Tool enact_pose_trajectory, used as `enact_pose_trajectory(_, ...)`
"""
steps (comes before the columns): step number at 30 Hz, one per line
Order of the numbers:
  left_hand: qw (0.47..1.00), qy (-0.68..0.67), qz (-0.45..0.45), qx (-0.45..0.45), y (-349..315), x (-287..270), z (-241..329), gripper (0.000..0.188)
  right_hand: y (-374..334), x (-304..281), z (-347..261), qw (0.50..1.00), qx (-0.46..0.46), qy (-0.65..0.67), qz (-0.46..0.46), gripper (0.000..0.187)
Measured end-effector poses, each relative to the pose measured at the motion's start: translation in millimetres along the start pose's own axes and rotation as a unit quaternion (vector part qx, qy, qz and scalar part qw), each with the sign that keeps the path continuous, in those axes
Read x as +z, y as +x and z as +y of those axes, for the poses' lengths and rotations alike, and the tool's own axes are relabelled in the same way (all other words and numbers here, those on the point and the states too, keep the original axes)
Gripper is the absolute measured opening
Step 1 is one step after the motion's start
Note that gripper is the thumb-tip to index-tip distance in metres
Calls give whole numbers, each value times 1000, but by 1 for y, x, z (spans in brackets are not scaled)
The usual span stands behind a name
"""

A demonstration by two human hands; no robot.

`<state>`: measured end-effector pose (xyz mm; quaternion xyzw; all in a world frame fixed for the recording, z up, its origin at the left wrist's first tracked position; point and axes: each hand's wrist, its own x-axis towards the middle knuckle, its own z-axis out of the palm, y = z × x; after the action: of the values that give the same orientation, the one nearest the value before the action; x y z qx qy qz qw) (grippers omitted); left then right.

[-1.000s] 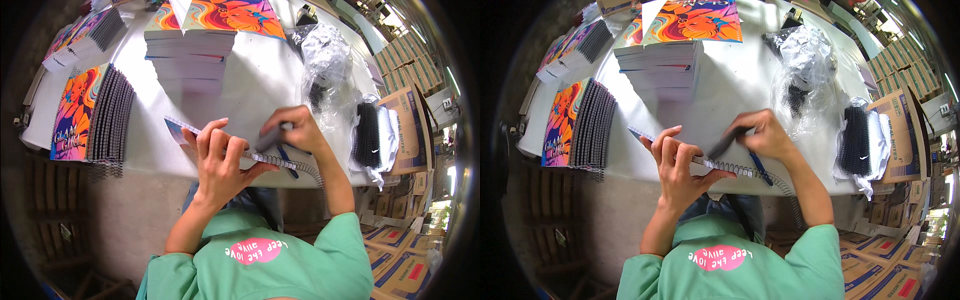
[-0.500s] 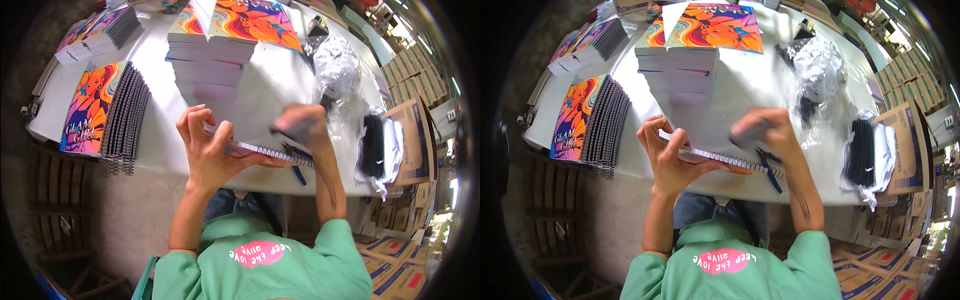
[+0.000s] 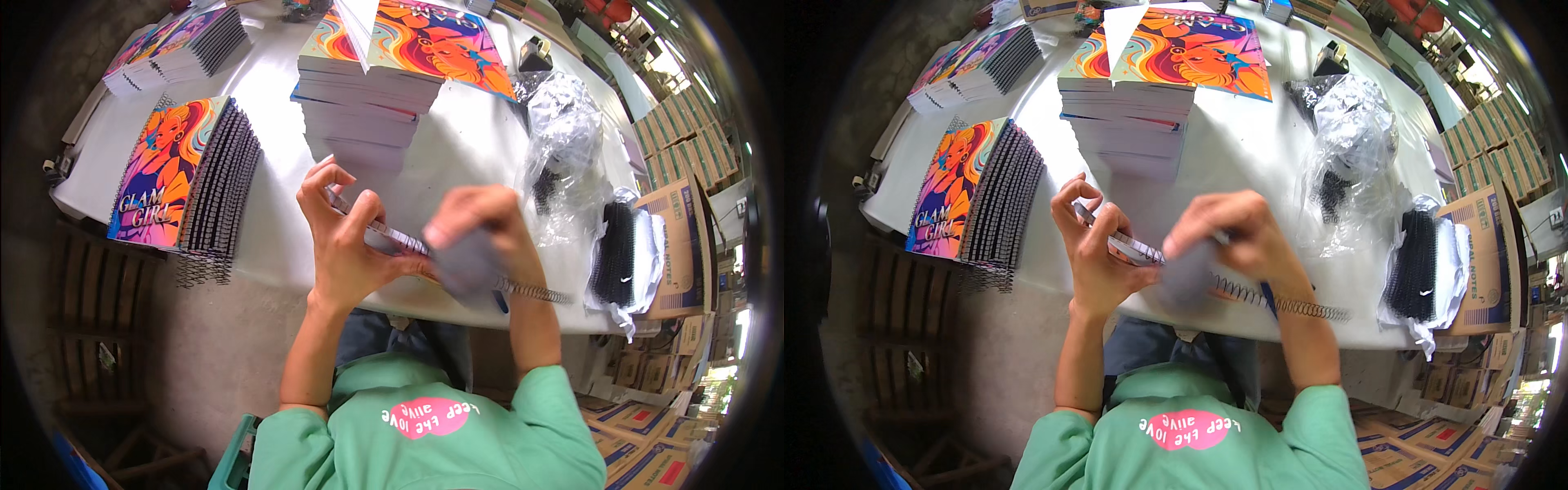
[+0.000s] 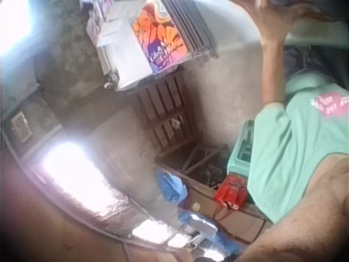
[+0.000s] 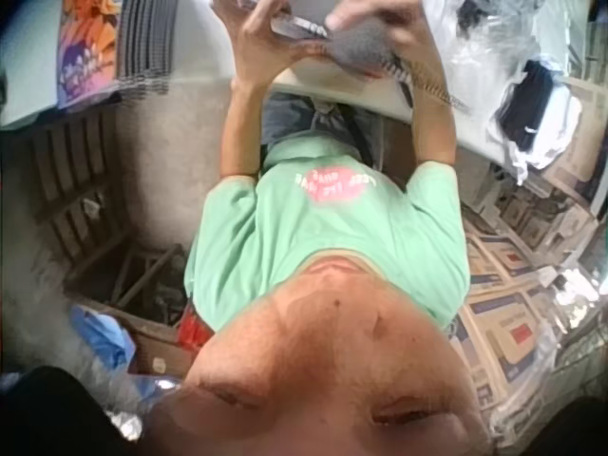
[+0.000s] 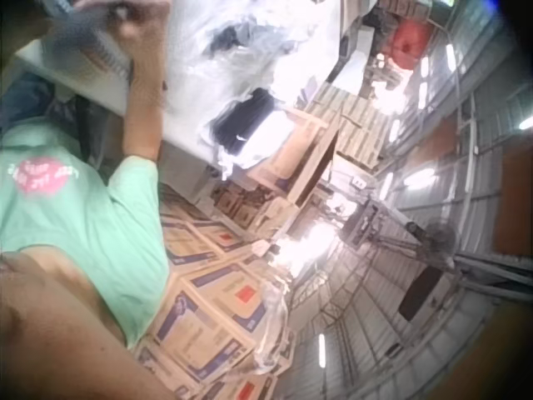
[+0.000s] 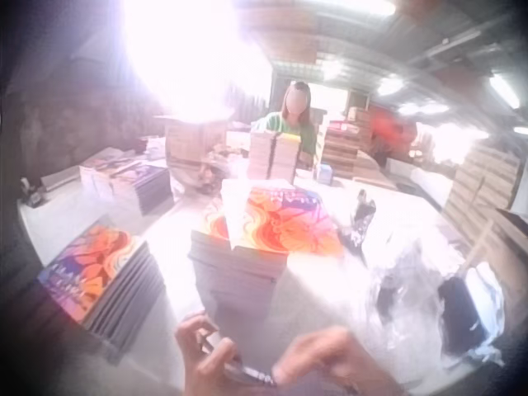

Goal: The person finishes several spiral notebooks by trimming the wire binding with pliers and then folding the sharp ends inward. The notebooks are then placed onto a growing stack.

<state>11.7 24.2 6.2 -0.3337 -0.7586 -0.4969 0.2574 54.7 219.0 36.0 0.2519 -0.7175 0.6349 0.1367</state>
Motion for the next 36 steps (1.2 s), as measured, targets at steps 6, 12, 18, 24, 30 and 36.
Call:
enact_pose_trajectory(6,999,-40,2,-21,-1,0,-8,71,6,2,4,996,82,-22,-5,26)
enact_pose_trajectory(12,995,-79,23,-54,-5,5,-19,83,16,1,2,997,14,56,-41,20)
enact_pose_trajectory(18,984,-148,23,-93,-6,9,-24,88,26,3,1,996,31,-33,-78,28)
enact_pose_trajectory(24,962,-234,29,-138,-8,11,-29,93,30,2,14,997,54,-9,-56,29)
enact_pose_trajectory(30,960,-233,-13,-157,-2,6,-26,93,37,19,6,998,57,18,-2,24)
enact_pose_trajectory(36,959,-233,-45,-153,-10,3,-33,94,46,33,-5,1000,-17,0,-21,27)
